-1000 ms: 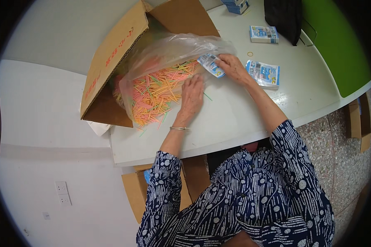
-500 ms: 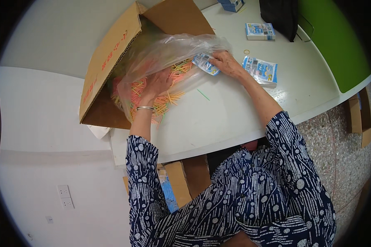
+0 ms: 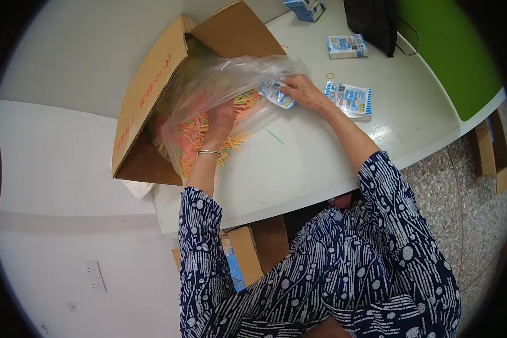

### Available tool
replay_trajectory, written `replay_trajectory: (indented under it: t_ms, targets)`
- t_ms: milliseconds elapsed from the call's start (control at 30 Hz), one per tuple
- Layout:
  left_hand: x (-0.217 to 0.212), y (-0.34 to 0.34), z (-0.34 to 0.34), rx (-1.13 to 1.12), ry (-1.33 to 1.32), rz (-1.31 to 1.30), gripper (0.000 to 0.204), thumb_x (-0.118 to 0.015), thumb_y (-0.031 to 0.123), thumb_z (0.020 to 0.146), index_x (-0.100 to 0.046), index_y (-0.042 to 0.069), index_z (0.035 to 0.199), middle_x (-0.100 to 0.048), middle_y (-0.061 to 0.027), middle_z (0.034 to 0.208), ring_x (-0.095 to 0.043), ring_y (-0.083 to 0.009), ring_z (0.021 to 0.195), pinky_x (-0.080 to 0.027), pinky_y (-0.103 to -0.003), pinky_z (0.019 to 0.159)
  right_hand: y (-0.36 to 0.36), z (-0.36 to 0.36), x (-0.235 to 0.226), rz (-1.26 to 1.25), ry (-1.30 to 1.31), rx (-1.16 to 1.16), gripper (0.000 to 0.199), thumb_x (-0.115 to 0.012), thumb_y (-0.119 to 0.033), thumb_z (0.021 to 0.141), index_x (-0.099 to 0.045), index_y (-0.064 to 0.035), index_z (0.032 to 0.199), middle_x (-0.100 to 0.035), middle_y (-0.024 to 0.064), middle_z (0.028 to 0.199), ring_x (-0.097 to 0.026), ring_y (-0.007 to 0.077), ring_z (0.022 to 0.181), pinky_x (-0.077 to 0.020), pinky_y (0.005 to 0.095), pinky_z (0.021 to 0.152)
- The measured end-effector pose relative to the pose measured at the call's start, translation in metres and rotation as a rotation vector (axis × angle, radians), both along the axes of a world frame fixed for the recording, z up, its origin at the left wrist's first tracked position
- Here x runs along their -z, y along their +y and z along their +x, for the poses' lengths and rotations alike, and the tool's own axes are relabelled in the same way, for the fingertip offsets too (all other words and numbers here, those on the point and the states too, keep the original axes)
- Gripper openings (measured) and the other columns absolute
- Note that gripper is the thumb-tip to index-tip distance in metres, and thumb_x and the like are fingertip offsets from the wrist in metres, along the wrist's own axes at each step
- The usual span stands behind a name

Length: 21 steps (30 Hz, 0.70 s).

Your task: The recorder is placing several small colorful sticks into plastic packets and stacking them on the table.

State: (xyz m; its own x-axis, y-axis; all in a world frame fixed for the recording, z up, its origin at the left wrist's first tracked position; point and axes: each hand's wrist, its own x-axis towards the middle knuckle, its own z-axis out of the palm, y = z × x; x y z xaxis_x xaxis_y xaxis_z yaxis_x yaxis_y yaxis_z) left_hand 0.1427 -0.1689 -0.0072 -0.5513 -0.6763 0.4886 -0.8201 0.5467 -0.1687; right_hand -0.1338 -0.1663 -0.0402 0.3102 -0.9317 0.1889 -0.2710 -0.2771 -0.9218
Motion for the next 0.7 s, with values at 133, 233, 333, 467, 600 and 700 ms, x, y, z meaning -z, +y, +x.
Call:
replay_trajectory:
  t_ms: [133,233,333,467,600,700]
  targets:
    - [-0.002,0.002,0.008,0.008,0.087,-0.041,0.031,-0.045,0.009,0.087,-0.051,-0.004,0.114,-0.053,-0.0264,0.111,-0.049,-0.0401,0.106,-0.036,-0.047,0.093,0.0,0.002,0.0,-0.045,-0.027,0.038,0.03,-0.056,-0.022,0.085,-0.055,0.0063,0.077,-0.051,0.0128,0.063,-0.046,0.0175,0.059,-0.0373,0.035,0.056]
    - [-0.005,-0.002,0.012,-0.178,0.27,0.152,0.031,-0.045,0.01,0.088,-0.051,-0.003,0.115,-0.053,-0.0258,0.112,-0.048,-0.0405,0.109,-0.036,-0.047,0.094,-0.001,-0.001,-0.002,-0.017,-0.033,0.024,0.03,-0.056,-0.023,0.085,-0.055,0.0059,0.077,-0.052,0.0121,0.062,-0.046,0.0168,0.059,-0.0377,0.0344,0.056]
    - [0.0,-0.006,0.017,-0.143,0.424,0.001,0.028,-0.045,0.009,0.089,-0.051,-0.003,0.113,-0.053,-0.0248,0.113,-0.049,-0.0387,0.108,-0.037,-0.046,0.095,0.0,-0.002,-0.008,0.017,-0.042,0.016,0.029,-0.055,-0.023,0.085,-0.056,0.0054,0.076,-0.052,0.0117,0.062,-0.046,0.0164,0.059,-0.0381,0.034,0.057]
    - [-0.008,-0.015,0.026,-0.269,0.046,0.159,0.024,-0.041,0.01,0.093,-0.049,-0.002,0.112,-0.055,-0.02,0.11,-0.051,-0.0324,0.106,-0.041,-0.043,0.093,0.007,-0.001,-0.018,-0.024,-0.054,0.07,0.029,-0.055,-0.023,0.085,-0.056,0.0048,0.076,-0.052,0.0117,0.061,-0.047,0.0169,0.058,-0.0386,0.0338,0.057]
    - [-0.011,-0.003,-0.002,0.019,1.435,0.587,0.022,-0.034,0.014,0.098,-0.046,0.003,0.112,-0.056,-0.0147,0.103,-0.054,-0.0276,0.099,-0.044,-0.045,0.092,0.021,-0.003,-0.031,-0.147,0.04,0.151,0.029,-0.055,-0.024,0.084,-0.056,0.0047,0.076,-0.051,0.012,0.061,-0.047,0.018,0.057,-0.0387,0.0341,0.056]
    - [-0.024,0.02,-0.018,0.039,2.12,0.972,0.019,-0.033,0.016,0.099,-0.047,0.004,0.105,-0.055,-0.0136,0.098,-0.054,-0.0271,0.095,-0.046,-0.048,0.088,0.039,0.011,-0.036,-0.113,-0.058,0.163,0.03,-0.055,-0.023,0.089,-0.054,0.0012,0.071,-0.048,0.0004,0.061,-0.04,0.009,0.058,-0.0343,0.0295,0.053]
